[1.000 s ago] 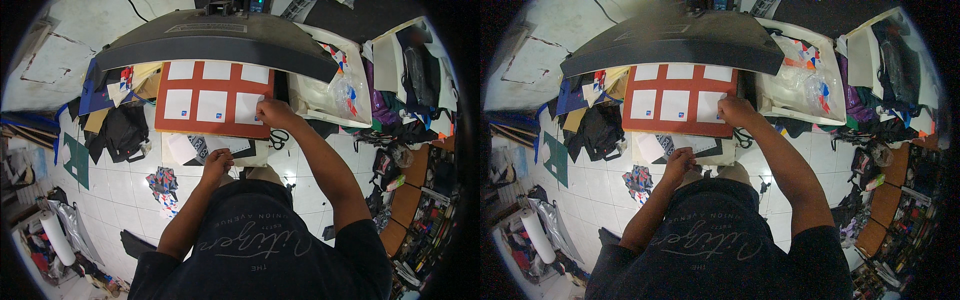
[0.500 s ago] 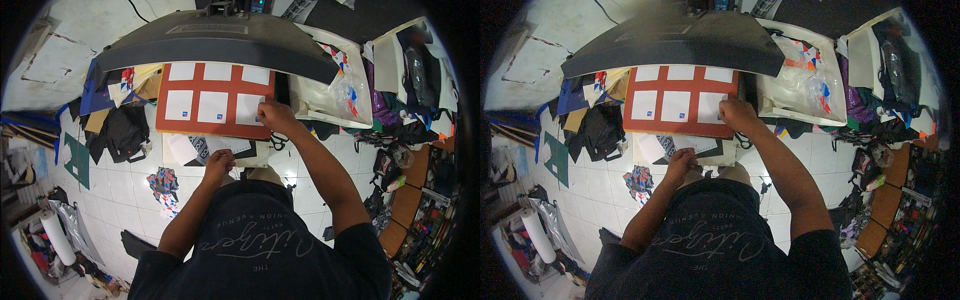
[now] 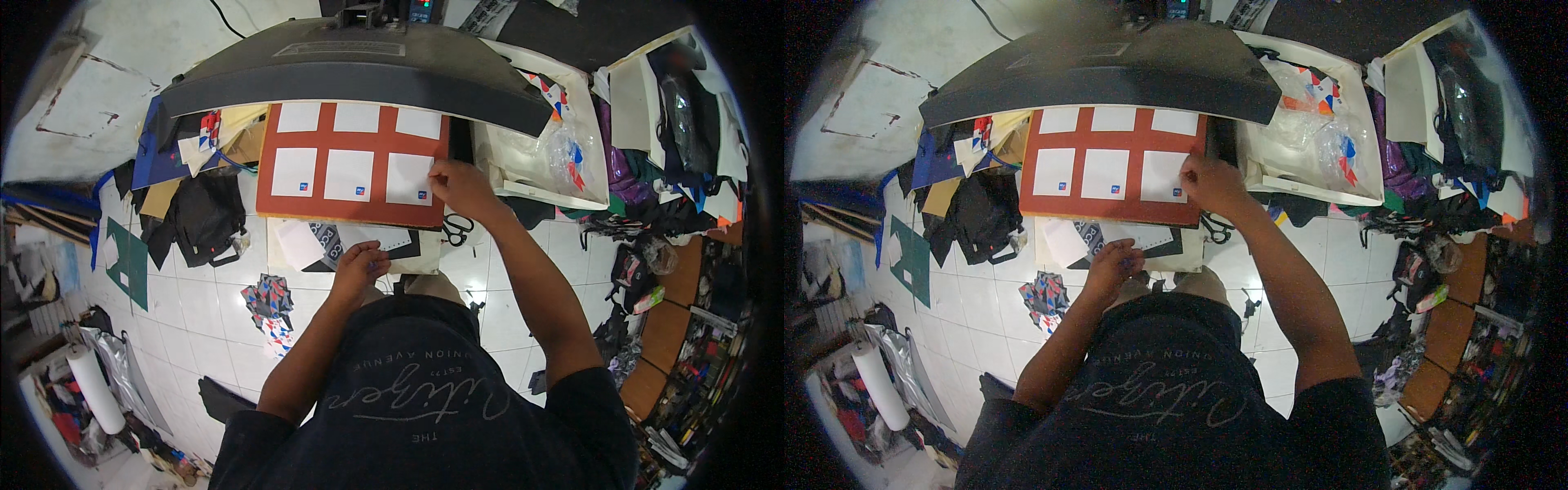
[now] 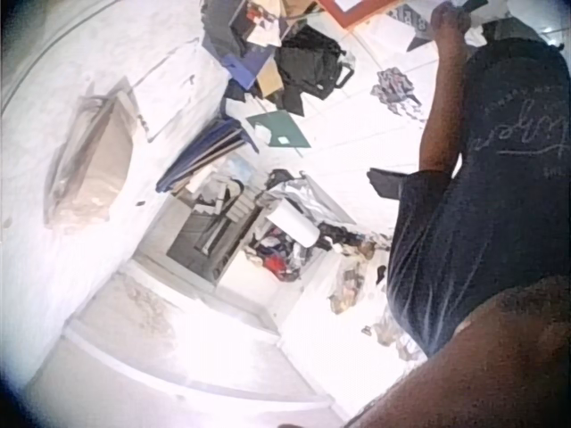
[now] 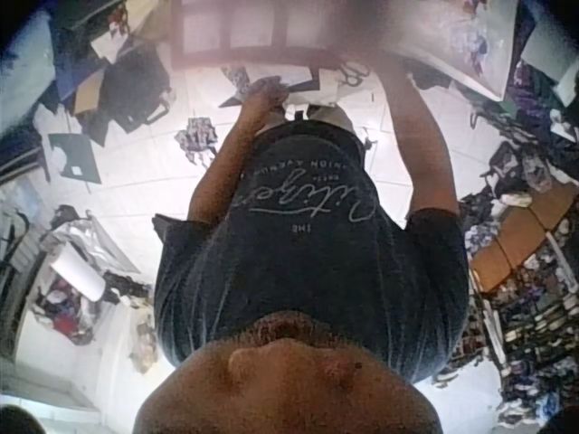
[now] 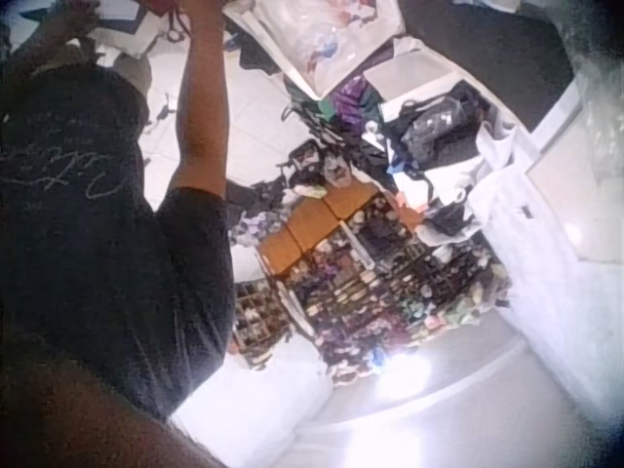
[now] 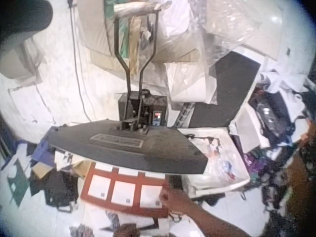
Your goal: The person positions small labels on a heat press plate, uses shears to cut a strip of different labels into individual pieces, and places them back onto the press for heat transfer.
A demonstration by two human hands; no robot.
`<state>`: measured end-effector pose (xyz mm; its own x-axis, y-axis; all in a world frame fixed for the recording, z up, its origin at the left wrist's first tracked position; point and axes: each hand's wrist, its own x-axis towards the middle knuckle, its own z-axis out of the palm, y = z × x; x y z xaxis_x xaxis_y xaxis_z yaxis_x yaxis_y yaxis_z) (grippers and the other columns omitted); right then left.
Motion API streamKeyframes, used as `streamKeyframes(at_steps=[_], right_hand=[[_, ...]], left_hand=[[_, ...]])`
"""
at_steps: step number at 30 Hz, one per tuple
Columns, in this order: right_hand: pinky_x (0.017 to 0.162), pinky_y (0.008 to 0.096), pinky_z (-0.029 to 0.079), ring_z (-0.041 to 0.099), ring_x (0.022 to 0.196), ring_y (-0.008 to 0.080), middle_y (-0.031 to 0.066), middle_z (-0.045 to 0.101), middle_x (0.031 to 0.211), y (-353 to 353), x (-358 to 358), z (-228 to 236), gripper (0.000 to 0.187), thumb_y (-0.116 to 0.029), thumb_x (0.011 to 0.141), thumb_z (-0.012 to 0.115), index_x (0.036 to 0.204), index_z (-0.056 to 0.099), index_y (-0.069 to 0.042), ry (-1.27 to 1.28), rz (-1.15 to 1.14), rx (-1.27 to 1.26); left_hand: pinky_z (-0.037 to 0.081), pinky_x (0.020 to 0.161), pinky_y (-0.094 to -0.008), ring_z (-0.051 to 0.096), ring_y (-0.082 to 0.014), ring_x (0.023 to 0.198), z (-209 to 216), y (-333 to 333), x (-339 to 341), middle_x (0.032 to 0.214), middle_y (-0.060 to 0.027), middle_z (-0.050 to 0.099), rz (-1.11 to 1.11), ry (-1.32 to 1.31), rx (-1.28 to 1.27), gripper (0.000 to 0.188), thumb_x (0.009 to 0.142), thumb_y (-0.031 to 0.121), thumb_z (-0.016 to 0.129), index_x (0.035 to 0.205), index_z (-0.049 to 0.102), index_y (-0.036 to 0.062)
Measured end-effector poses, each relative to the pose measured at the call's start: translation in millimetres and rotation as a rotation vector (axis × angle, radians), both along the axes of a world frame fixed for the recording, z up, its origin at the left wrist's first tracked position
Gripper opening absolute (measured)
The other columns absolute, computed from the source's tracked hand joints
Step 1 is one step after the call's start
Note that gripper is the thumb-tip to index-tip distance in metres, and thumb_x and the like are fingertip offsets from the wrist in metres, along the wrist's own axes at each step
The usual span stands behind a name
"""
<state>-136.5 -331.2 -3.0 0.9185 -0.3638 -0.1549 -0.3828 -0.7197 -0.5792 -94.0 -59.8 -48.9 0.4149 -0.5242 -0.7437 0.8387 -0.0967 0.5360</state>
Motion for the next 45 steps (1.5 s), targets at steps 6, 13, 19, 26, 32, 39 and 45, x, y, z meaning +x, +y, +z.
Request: streamKeyframes(at_steps=[6,13,19,26,32,39,45], right_hand=[[0.069,0.0324,0.049,0.063,0.074,0.0200,0.0088,0.066,0.084,-6.9,-35.0,19.2,0.021,-0.026,0.087,0.062,0.094,0.063,-0.006,0.079,-0.138,0.136],[0.068,0.0311,0.048,0.060,0.075,0.0183,0.0098,0.064,0.084,53.1,-59.7,22.4,0.021,-0.021,0.086,0.064,0.096,0.061,-0.003,0.056,-0.068,0.520],[0.067,0.0266,0.045,0.055,0.073,0.0115,0.0041,0.063,0.084,62.1,-50.6,26.6,0.018,-0.016,0.088,0.063,0.099,0.060,-0.002,-0.064,-0.139,0.630],[0.068,0.0268,0.047,0.057,0.074,0.0119,0.0056,0.065,0.085,55.7,-39.9,25.9,0.018,-0.014,0.086,0.065,0.098,0.061,-0.001,-0.024,-0.094,0.556],[0.070,0.0264,0.048,0.059,0.077,0.0123,0.0048,0.065,0.085,49.9,-37.1,10.3,0.015,-0.014,0.086,0.064,0.095,0.062,-0.002,-0.018,-0.052,0.589],[0.077,0.0286,0.045,0.057,0.081,0.0124,0.0037,0.063,0.084,-32.7,17.9,-1.8,0.008,-0.012,0.088,0.058,0.088,0.063,-0.005,-0.018,0.018,0.406],[0.075,0.0300,0.046,0.057,0.080,0.0145,0.0046,0.062,0.082,-120.9,66.9,-54.7,0.009,-0.014,0.085,0.063,0.088,0.063,-0.005,-0.067,0.144,0.034]], left_hand=[[0.049,0.094,-0.0343,0.056,-0.0274,0.107,13.3,-14.4,1.4,0.118,-0.0224,0.052,0.101,0.216,-0.240,0.037,0.088,-0.003,0.042,0.125,0.040,-0.0054],[0.047,0.098,-0.0358,0.054,-0.0261,0.111,37.4,-48.7,-2.9,0.122,-0.0177,0.052,0.114,0.109,-0.186,0.037,0.090,-0.003,0.045,0.127,0.040,-0.0022],[0.049,0.096,-0.0349,0.058,-0.0227,0.105,39.9,-63.5,-4.1,0.120,-0.0130,0.053,0.159,0.099,-0.269,0.037,0.089,-0.003,0.049,0.125,0.043,0.0014],[0.047,0.098,-0.0388,0.054,-0.0264,0.112,38.5,-70.4,-9.5,0.122,-0.0146,0.051,0.180,0.129,-0.355,0.037,0.091,0.000,0.048,0.127,0.041,0.0016],[0.042,0.101,-0.0434,0.052,-0.0280,0.114,36.1,-70.1,-9.9,0.121,-0.0144,0.052,0.214,0.125,-0.372,0.036,0.092,0.005,0.049,0.127,0.041,0.0020],[0.043,0.099,-0.0375,0.055,-0.0258,0.109,23.9,-44.7,-8.3,0.113,-0.0132,0.057,0.338,0.164,-0.341,0.035,0.087,0.015,0.056,0.118,0.047,0.0011],[0.046,0.096,-0.0377,0.056,-0.0287,0.104,15.6,-22.2,-12.6,0.107,-0.0154,0.057,0.367,0.189,-0.235,0.035,0.088,0.016,0.056,0.116,0.048,-0.0034]])
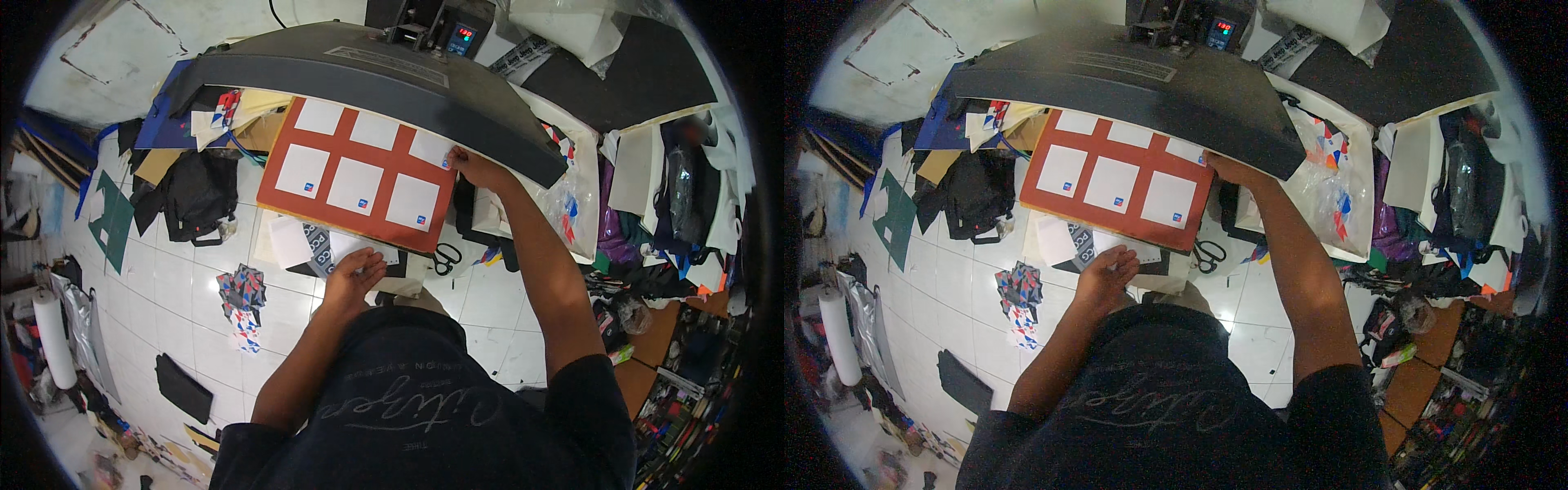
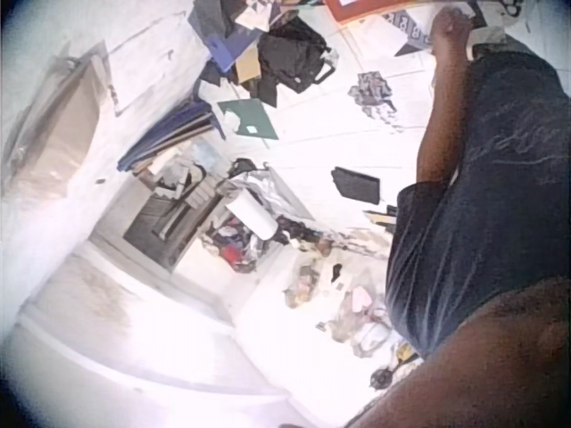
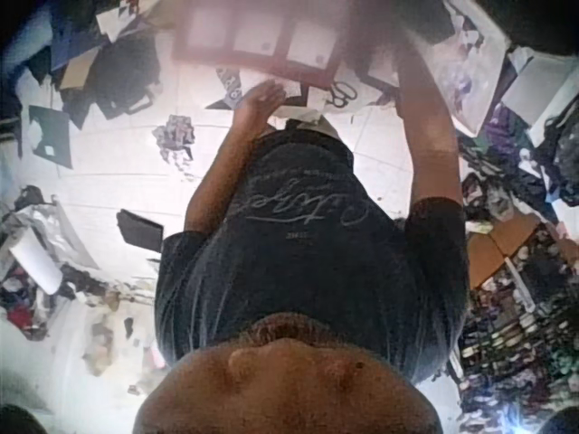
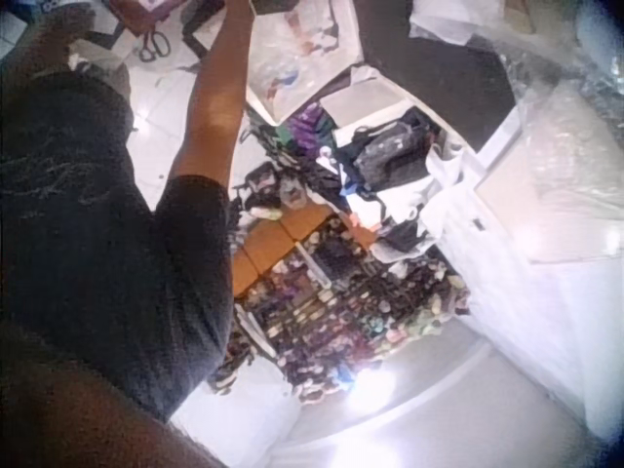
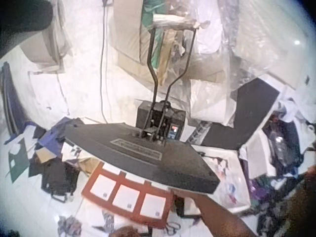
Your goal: The person positions small labels on a heat press plate, uses shears to cut a strip of different labels into individual pieces, and places them back onto the press for heat transfer.
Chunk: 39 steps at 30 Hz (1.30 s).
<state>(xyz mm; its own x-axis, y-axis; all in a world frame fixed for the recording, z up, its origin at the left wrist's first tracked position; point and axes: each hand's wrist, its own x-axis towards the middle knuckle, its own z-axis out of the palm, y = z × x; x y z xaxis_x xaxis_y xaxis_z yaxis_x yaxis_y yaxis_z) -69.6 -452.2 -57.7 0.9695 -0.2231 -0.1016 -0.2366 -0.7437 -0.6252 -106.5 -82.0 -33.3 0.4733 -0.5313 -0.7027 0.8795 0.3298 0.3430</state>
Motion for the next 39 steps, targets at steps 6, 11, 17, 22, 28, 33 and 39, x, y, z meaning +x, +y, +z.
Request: streamKeyframes(at_steps=[6,11,17,22,28,33,39], right_hand=[[0.081,0.0333,0.045,0.060,0.089,0.0209,0.0103,0.064,0.096,41.0,29.3,80.5,0.020,-0.022,0.080,0.070,0.094,0.066,-0.008,0.202,0.038,0.005],[0.094,0.0382,0.041,0.055,0.108,0.0274,0.0134,0.060,0.114,28.6,19.7,30.7,0.033,-0.030,0.082,0.069,0.107,0.064,-0.010,0.000,-0.065,-0.210],[0.104,0.0411,0.034,0.044,0.123,0.0313,0.0139,0.053,0.127,21.4,14.9,-9.9,0.044,-0.037,0.085,0.062,0.119,0.057,-0.010,-0.145,-0.077,-0.387],[0.096,0.0426,0.039,0.052,0.113,0.0346,0.0175,0.056,0.119,22.1,-0.2,-24.7,0.039,-0.034,0.090,0.055,0.121,0.055,-0.010,-0.104,-0.155,-0.380],[0.080,0.0456,0.045,0.058,0.089,0.0387,0.0199,0.060,0.094,50.8,-16.6,-23.4,0.022,-0.025,0.092,0.051,0.101,0.053,-0.005,-0.227,-0.156,-0.391],[0.083,0.0472,0.044,0.057,0.093,0.0397,0.0204,0.059,0.098,61.4,-11.2,-15.6,0.023,-0.024,0.093,0.049,0.104,0.053,-0.004,-0.334,-0.140,-0.509],[0.091,0.0475,0.040,0.054,0.103,0.0403,0.0236,0.057,0.109,57.6,-7.9,-4.3,0.032,-0.027,0.093,0.050,0.114,0.055,-0.003,-0.249,-0.121,-0.450]], left_hand=[[0.049,0.087,-0.0349,0.058,-0.0261,0.094,-18.8,35.8,-5.3,0.100,-0.0145,0.059,0.075,0.030,0.087,0.030,0.087,0.018,0.058,0.109,0.052,-0.0022],[0.050,0.083,-0.0343,0.059,-0.0246,0.089,-16.8,34.8,-2.9,0.096,-0.0135,0.060,0.021,0.001,0.135,0.029,0.088,0.019,0.057,0.107,0.052,-0.0017],[0.050,0.079,-0.0328,0.060,-0.0230,0.086,-23.1,36.2,-1.5,0.097,-0.0136,0.060,-0.032,-0.028,0.156,0.033,0.088,0.019,0.055,0.112,0.051,-0.0029],[0.048,0.071,-0.0268,0.059,-0.0148,0.075,1.7,5.4,17.7,0.086,-0.0083,0.061,-0.336,-0.416,0.385,0.030,0.090,0.022,0.057,0.107,0.057,-0.0029],[0.044,0.062,-0.0233,0.054,-0.0078,0.067,35.0,-94.2,99.5,0.080,-0.0048,0.060,-0.518,-0.701,0.244,0.033,0.090,0.015,0.054,0.118,0.055,-0.0016],[0.049,0.089,-0.0371,0.061,-0.0317,0.104,-45.3,-164.6,160.0,0.122,-0.0229,0.056,-1.118,-1.958,0.765,0.032,0.081,0.011,0.053,0.110,0.062,0.0000],[0.045,0.093,-0.0390,0.054,-0.0325,0.114,-85.5,-181.9,167.4,0.124,-0.0193,0.056,-1.041,-1.848,0.830,0.037,0.088,0.023,0.053,0.121,0.057,0.0083]])
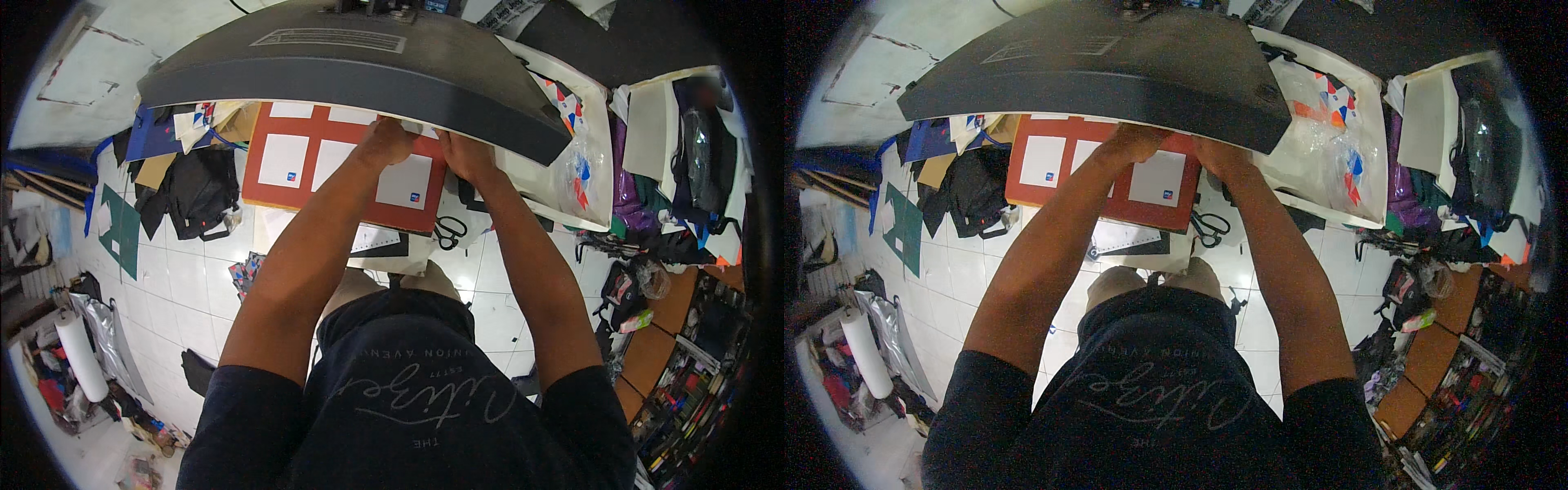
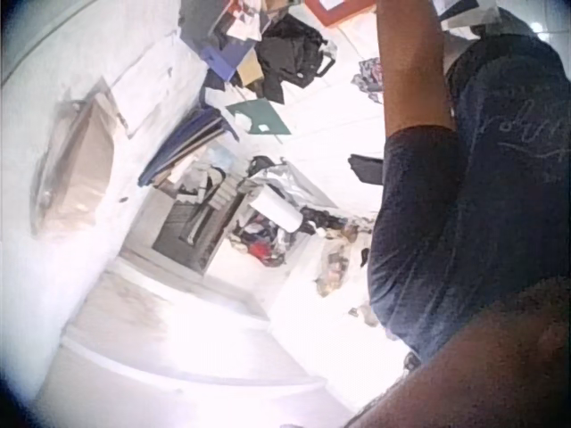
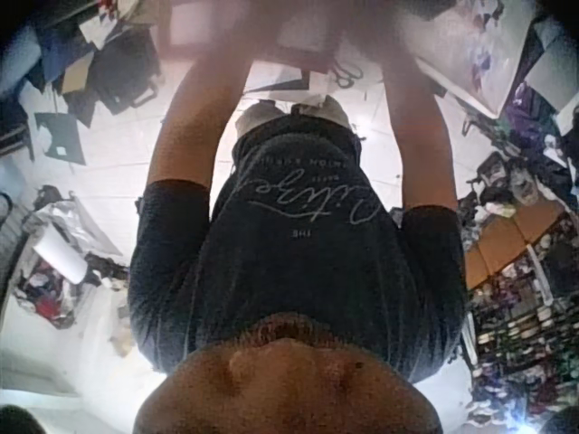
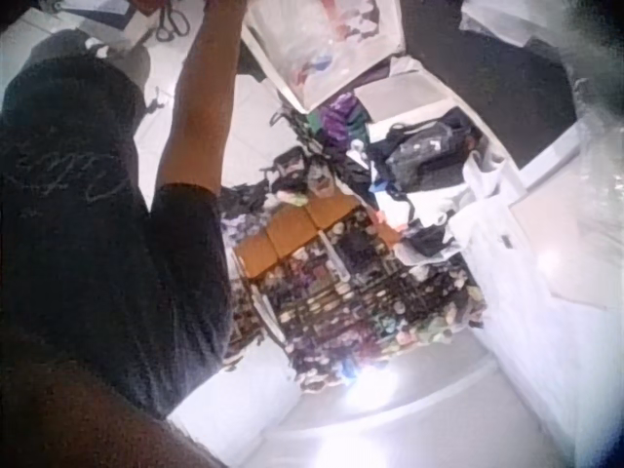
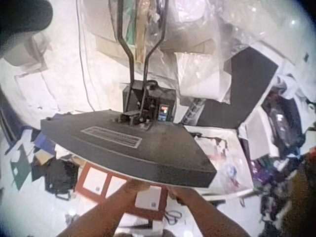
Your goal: The person positions small labels on a heat press plate, uses shears to cut a strip of different labels into individual pieces, and places them back onto the press for heat transfer.
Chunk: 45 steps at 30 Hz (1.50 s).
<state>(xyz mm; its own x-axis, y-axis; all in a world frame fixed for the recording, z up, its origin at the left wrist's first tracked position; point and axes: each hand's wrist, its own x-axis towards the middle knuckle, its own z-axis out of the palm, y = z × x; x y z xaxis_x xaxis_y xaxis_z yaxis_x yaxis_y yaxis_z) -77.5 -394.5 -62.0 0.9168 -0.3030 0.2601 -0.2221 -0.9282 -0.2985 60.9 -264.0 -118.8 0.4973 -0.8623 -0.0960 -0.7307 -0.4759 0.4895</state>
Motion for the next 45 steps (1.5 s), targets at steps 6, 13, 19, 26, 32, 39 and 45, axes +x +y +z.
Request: streamKeyframes(at_steps=[6,13,19,26,32,39,45], right_hand=[[0.089,0.0469,0.041,0.056,0.100,0.0388,0.0220,0.059,0.106,-18.7,-4.9,-7.6,0.031,-0.025,0.092,0.052,0.112,0.056,-0.002,-0.102,0.130,-0.135],[0.083,0.0465,0.044,0.059,0.092,0.0384,0.0211,0.060,0.101,-25.4,-4.1,-11.5,0.029,-0.024,0.090,0.055,0.108,0.058,-0.002,-0.099,0.079,-0.126],[0.084,0.0449,0.045,0.059,0.093,0.0366,0.0187,0.062,0.102,-25.6,-4.1,-4.3,0.029,-0.028,0.090,0.056,0.105,0.062,-0.003,-0.024,0.069,0.002],[0.096,0.0422,0.041,0.055,0.110,0.0348,0.0185,0.059,0.116,-42.2,-6.4,4.7,0.040,-0.036,0.087,0.061,0.114,0.061,-0.008,-0.091,0.025,0.085],[0.099,0.0419,0.039,0.052,0.114,0.0342,0.0176,0.058,0.121,-37.2,-3.1,50.0,0.047,-0.039,0.084,0.064,0.119,0.059,-0.009,0.185,-0.119,0.238],[0.099,0.0415,0.039,0.052,0.115,0.0338,0.0171,0.057,0.122,-37.5,14.5,49.3,0.046,-0.039,0.083,0.064,0.118,0.059,-0.009,0.241,-0.060,0.205],[0.099,0.0412,0.039,0.052,0.115,0.0334,0.0167,0.057,0.123,-36.2,19.2,32.5,0.046,-0.039,0.083,0.064,0.118,0.060,-0.009,0.227,-0.014,0.150]], left_hand=[[0.039,0.099,-0.0419,0.049,-0.0326,0.119,7.1,3.8,-7.6,0.125,-0.0184,0.054,0.027,0.077,-0.091,0.032,0.093,0.023,0.052,0.121,0.057,0.0096],[0.044,0.091,-0.0408,0.058,-0.0311,0.107,34.7,4.0,-14.4,0.112,-0.0159,0.062,0.088,0.162,-0.076,0.027,0.090,0.021,0.056,0.114,0.062,0.0087],[0.046,0.090,-0.0408,0.059,-0.0312,0.107,43.4,5.5,-13.9,0.116,-0.0160,0.061,0.151,0.267,-0.034,0.029,0.088,0.022,0.058,0.115,0.061,0.0094],[0.049,0.085,-0.0404,0.061,-0.0349,0.099,43.2,18.4,-2.8,0.109,-0.0200,0.063,0.106,0.034,-0.056,0.040,0.085,0.027,0.058,0.116,0.058,0.0027],[0.049,0.068,-0.0303,0.063,-0.0216,0.075,131.7,66.4,-38.6,0.084,-0.0129,0.066,0.437,0.597,-0.251,0.041,0.083,0.025,0.061,0.113,0.057,-0.0038],[0.046,0.062,-0.0246,0.057,-0.0114,0.068,126.1,163.3,-63.7,0.078,-0.0072,0.063,0.604,0.852,-0.358,0.029,0.088,0.016,0.057,0.109,0.058,-0.0046],[0.045,0.061,-0.0238,0.056,-0.0103,0.066,117.9,224.5,-95.0,0.078,-0.0077,0.063,0.781,0.876,-0.274,0.030,0.088,0.017,0.059,0.110,0.058,-0.0037]])
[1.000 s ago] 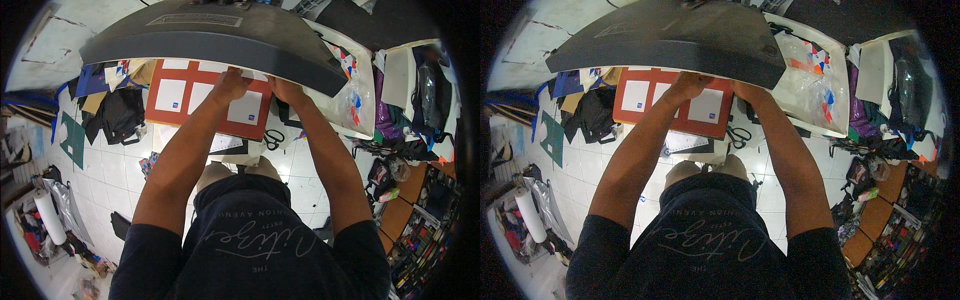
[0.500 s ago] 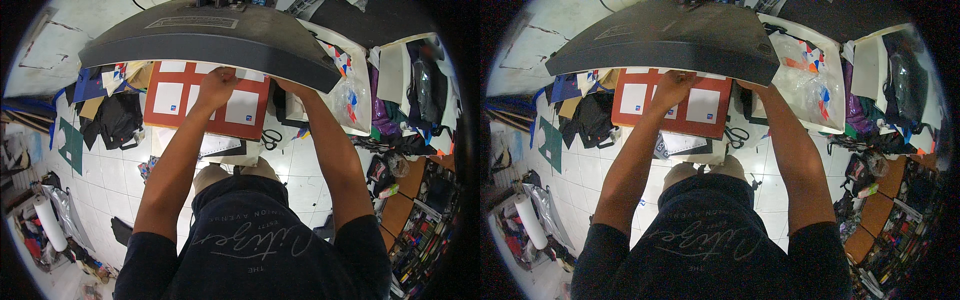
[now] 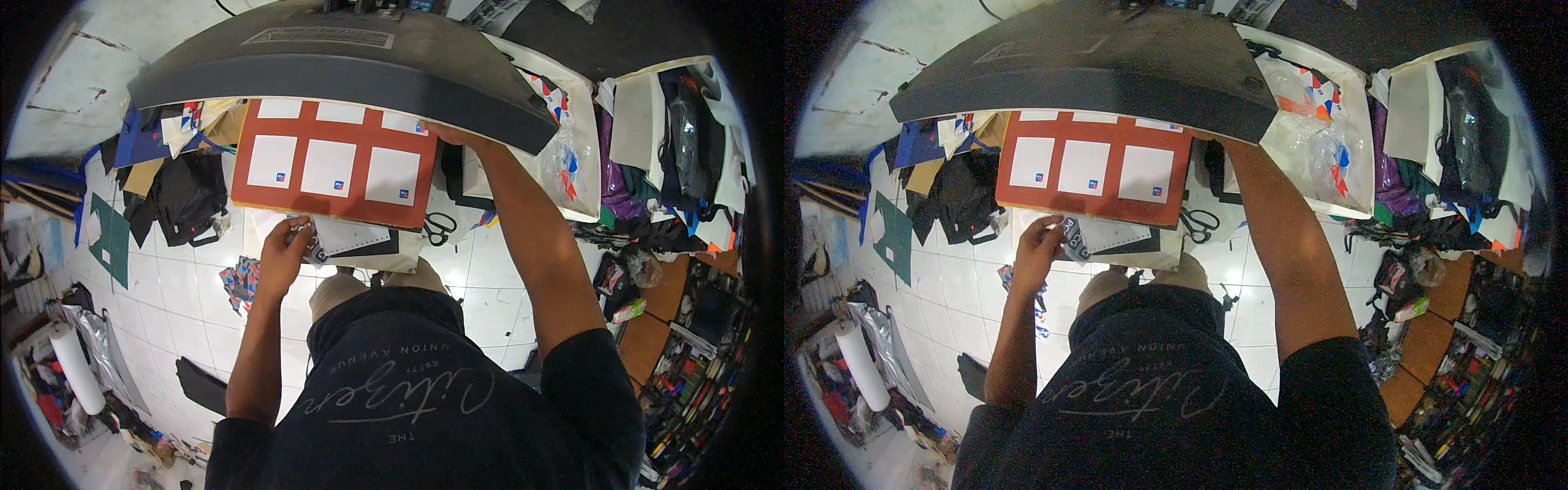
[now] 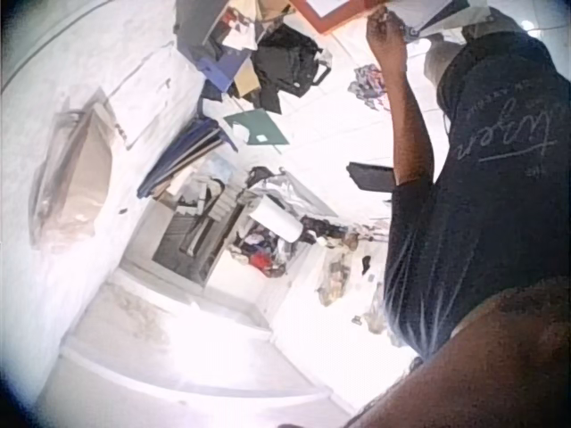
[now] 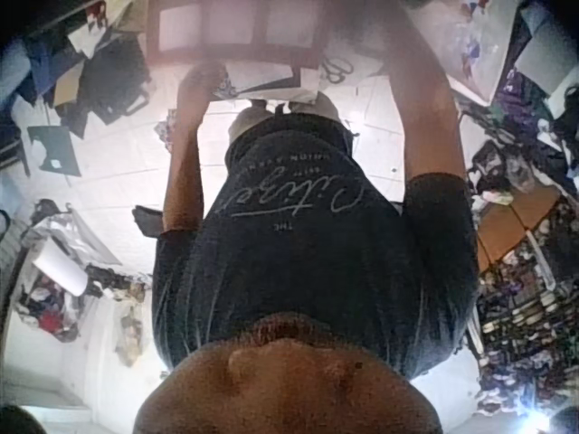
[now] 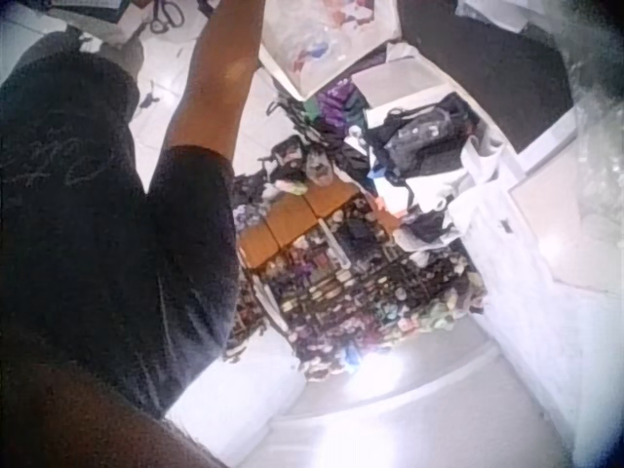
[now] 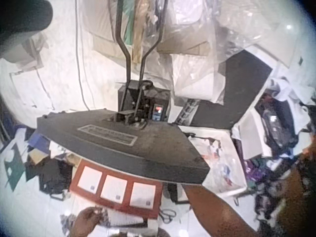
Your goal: The person positions small labels on a heat press plate, uses shears to cut a strip of different labels into individual pieces, and places them back onto the press for heat transfer.
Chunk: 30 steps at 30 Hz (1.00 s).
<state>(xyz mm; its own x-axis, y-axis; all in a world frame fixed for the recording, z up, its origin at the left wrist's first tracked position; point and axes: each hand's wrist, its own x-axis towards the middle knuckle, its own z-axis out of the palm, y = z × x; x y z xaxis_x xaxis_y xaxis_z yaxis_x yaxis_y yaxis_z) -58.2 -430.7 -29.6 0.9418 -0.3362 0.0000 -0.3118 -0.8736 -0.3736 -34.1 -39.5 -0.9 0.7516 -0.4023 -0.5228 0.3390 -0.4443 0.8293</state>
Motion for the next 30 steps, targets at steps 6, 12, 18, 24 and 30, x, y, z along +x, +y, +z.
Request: streamKeyframes(at_steps=[6,12,18,24,30], right_hand=[[0.099,0.0409,0.039,0.052,0.115,0.0331,0.0162,0.056,0.123,-0.6,0.1,-21.0,0.046,-0.039,0.082,0.065,0.118,0.060,-0.009,-0.062,0.047,-0.081],[0.098,0.0405,0.039,0.051,0.116,0.0321,0.0143,0.056,0.125,17.7,13.5,-7.6,0.043,-0.038,0.083,0.064,0.116,0.061,-0.012,0.182,0.018,0.053],[0.098,0.0409,0.039,0.052,0.116,0.0320,0.0133,0.056,0.125,-9.4,0.4,-47.0,0.041,-0.039,0.085,0.061,0.118,0.061,-0.015,-0.074,0.013,-0.097],[0.100,0.0405,0.039,0.050,0.119,0.0318,0.0129,0.054,0.128,13.6,10.2,-12.7,0.040,-0.039,0.087,0.059,0.120,0.060,-0.015,0.208,-0.017,0.024],[0.101,0.0396,0.038,0.049,0.120,0.0311,0.0137,0.053,0.130,3.9,7.9,-30.4,0.041,-0.039,0.088,0.057,0.120,0.060,-0.014,0.054,-0.012,-0.175]], left_hand=[[0.046,0.061,-0.0245,0.056,-0.0115,0.065,-19.1,30.6,-32.5,0.078,-0.0083,0.064,0.005,0.048,0.046,0.032,0.088,0.020,0.060,0.113,0.058,-0.0015],[0.047,0.061,-0.0255,0.058,-0.0131,0.070,-38.5,47.7,-49.0,0.081,-0.0093,0.063,-0.006,0.118,0.138,0.029,0.089,0.016,0.059,0.111,0.058,-0.0015],[0.048,0.059,-0.0259,0.060,-0.0130,0.065,-64.0,57.7,-44.3,0.079,-0.0109,0.065,0.000,0.047,0.114,0.032,0.087,0.021,0.062,0.111,0.060,0.0000],[0.048,0.059,-0.0258,0.060,-0.0130,0.065,-59.0,63.7,-46.3,0.079,-0.0111,0.065,0.014,0.106,0.190,0.032,0.087,0.019,0.061,0.111,0.059,-0.0012],[0.047,0.059,-0.0266,0.058,-0.0133,0.065,-53.1,59.9,-50.0,0.078,-0.0097,0.064,-0.003,0.126,0.209,0.027,0.087,0.017,0.061,0.107,0.060,-0.0002]])
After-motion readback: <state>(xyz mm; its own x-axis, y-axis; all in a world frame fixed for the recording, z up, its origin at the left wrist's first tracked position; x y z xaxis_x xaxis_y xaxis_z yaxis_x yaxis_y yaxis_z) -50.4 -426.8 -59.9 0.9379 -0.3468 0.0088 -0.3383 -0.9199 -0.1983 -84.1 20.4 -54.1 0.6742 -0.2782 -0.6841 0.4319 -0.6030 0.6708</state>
